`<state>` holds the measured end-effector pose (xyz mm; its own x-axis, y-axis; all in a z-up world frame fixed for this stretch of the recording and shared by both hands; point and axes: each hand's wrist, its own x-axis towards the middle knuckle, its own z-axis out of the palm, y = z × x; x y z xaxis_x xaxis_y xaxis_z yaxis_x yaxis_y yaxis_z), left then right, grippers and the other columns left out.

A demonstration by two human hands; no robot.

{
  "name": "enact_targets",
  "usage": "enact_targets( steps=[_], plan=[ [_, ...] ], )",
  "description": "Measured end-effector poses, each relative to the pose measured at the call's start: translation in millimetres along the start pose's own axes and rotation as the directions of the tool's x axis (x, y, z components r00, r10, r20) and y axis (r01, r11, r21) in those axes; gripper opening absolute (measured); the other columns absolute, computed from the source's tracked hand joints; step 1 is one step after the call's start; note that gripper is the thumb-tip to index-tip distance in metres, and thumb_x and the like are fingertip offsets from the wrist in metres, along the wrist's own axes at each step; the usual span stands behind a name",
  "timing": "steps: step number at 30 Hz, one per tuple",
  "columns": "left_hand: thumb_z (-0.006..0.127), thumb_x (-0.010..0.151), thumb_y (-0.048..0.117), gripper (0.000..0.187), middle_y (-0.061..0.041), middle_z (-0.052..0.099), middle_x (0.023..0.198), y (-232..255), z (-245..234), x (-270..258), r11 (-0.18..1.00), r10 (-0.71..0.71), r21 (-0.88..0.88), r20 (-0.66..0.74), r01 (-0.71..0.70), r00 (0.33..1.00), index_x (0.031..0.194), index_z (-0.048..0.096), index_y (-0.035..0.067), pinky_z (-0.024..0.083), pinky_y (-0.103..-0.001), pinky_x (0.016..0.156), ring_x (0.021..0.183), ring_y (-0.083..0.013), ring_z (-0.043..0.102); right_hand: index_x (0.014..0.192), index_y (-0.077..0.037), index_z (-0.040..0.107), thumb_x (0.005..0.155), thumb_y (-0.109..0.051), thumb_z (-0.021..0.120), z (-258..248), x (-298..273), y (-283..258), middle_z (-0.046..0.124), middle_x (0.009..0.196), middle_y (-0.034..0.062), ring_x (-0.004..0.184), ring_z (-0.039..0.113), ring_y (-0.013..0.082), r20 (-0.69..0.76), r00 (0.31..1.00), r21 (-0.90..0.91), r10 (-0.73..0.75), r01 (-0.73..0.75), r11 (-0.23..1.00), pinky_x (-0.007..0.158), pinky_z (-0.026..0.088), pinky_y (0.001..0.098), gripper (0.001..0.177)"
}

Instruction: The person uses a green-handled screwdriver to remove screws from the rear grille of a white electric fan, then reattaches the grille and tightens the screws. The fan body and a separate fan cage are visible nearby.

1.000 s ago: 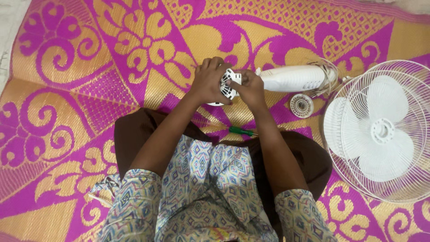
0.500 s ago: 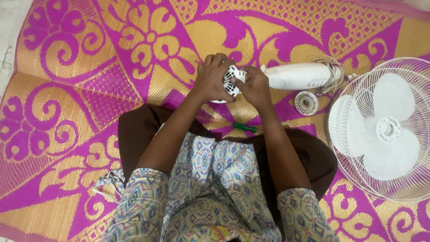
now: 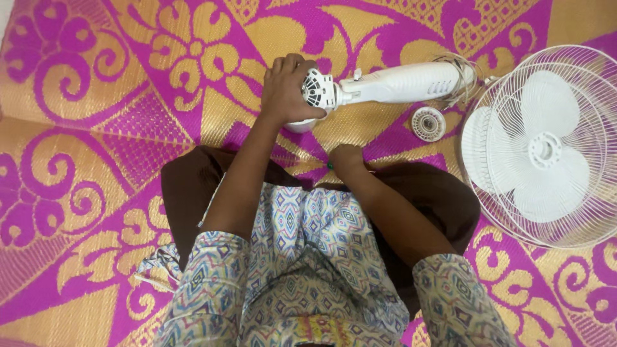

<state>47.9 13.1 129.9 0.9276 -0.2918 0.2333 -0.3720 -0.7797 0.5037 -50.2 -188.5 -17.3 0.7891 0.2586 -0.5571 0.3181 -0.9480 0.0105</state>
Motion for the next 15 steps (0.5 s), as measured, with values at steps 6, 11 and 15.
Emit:
enact_targets(
  steps=[6,11,15],
  plan=[
    [0.092,0.044,0.049,0.097,-0.008,0.055,0.129,3.1,-2.7,-0.7,0.999,-0.053,0.01,0.044,0.053,0.998,0.132,0.066,0.019,0.039,-0.052,0.101,0.124,-0.0322,0.048,0.108,-0.005,0.068,0.092,-0.014,0.063,-25.0,-23.7,-16.9,0.067,0.107,0.0156,0.092,0.072,0.0332,-0.274,0.958,-0.048,-0.081,0.07,0.996,0.076,0.059,0.0456,0.019],
    [0.093,0.042,0.051,0.101,-0.01,0.055,0.13,-4.3,0.1,3.4,0.999,-0.033,-0.006,0.038,0.033,0.999,0.132,0.064,0.017,0.039,-0.052,0.101,0.123,-0.0334,0.048,0.105,-0.007,0.061,0.084,-0.012,0.065,-54.0,-55.7,-15.2,0.06,0.097,0.0115,0.08,0.065,0.0275,-0.71,0.68,-0.179,-0.18,0.073,0.981,0.072,0.053,0.0433,0.021],
    [0.091,0.044,0.051,0.098,-0.01,0.055,0.131,-5.5,4.1,0.6,1.0,-0.009,0.001,0.003,0.009,1.0,0.132,0.064,0.017,0.04,-0.052,0.102,0.124,-0.0339,0.048,0.094,-0.008,0.065,0.083,-0.015,0.068,-57.0,-31.8,0.9,0.061,0.092,0.0099,0.083,0.065,0.0274,-0.751,0.615,-0.234,-0.24,0.092,0.968,0.075,0.052,0.0428,0.013]
  ],
)
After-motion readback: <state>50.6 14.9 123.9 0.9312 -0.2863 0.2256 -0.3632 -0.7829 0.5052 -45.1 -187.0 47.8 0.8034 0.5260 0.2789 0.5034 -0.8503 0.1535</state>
